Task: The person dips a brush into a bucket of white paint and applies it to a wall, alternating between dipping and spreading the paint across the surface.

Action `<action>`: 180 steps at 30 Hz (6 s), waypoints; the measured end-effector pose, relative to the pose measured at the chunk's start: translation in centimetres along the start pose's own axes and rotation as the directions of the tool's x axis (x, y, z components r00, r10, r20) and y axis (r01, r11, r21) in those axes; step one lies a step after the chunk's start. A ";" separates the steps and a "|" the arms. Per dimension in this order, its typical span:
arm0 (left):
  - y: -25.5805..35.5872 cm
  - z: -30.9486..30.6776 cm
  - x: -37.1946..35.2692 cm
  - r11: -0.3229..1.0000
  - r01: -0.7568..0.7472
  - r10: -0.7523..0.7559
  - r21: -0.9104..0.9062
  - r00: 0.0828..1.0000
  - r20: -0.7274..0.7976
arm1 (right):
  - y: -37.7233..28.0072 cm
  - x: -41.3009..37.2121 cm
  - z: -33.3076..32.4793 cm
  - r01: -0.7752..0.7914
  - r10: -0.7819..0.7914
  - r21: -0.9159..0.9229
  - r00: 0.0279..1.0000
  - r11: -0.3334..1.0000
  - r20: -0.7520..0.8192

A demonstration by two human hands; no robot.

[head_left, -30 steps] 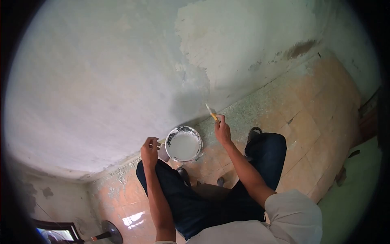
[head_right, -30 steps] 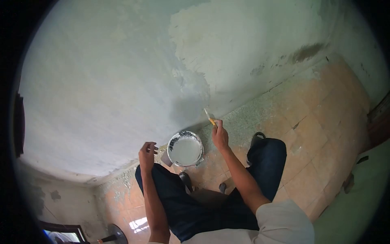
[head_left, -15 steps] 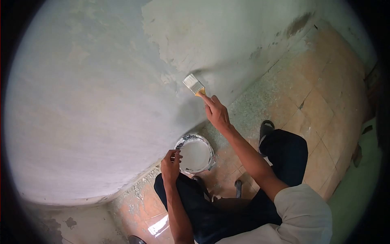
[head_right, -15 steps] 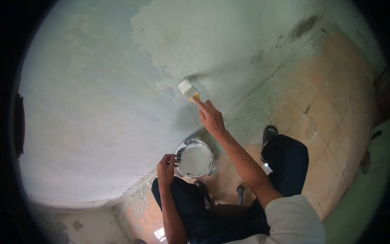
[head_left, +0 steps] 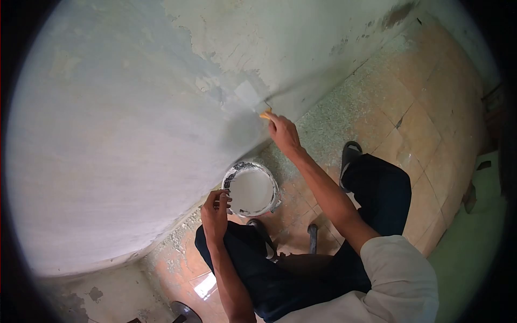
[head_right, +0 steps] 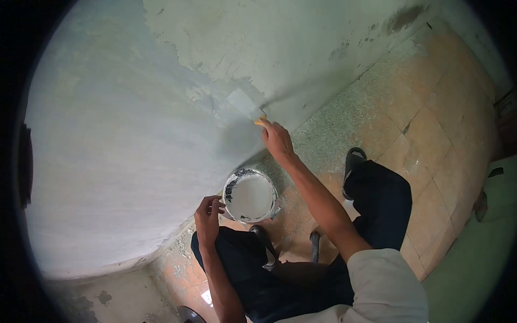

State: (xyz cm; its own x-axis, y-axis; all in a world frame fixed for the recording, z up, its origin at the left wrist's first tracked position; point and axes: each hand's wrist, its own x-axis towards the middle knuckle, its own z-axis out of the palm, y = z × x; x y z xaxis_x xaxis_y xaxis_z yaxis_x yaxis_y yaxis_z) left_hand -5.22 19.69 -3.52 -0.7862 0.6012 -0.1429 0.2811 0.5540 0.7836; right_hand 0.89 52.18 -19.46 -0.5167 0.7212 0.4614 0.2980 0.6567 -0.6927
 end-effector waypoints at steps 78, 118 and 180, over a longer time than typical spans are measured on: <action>0.3 -0.9 -1.0 0.998 -0.034 0.030 -0.050 0.997 -0.071 | -8.7 7.9 -12.3 0.193 -0.192 0.030 0.980 0.981 -0.055; 0.6 -4.4 -0.6 0.990 0.062 -0.070 -0.127 0.996 -0.054 | 16.8 -12.3 12.0 -0.002 0.090 -0.243 0.931 0.970 0.353; -1.1 -4.7 -1.0 0.980 0.050 -0.073 -0.194 0.991 -0.115 | 4.7 -3.0 6.5 0.057 -0.056 0.009 0.994 0.998 -0.095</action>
State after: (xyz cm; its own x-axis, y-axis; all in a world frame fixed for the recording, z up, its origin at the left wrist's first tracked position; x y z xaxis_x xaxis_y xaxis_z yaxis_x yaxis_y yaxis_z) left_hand -7.32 15.79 -1.46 -0.8629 0.4885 -0.1292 0.1295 0.4608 0.8780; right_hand -1.35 51.67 -27.68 -0.4543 0.7007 0.5501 0.2605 0.6950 -0.6701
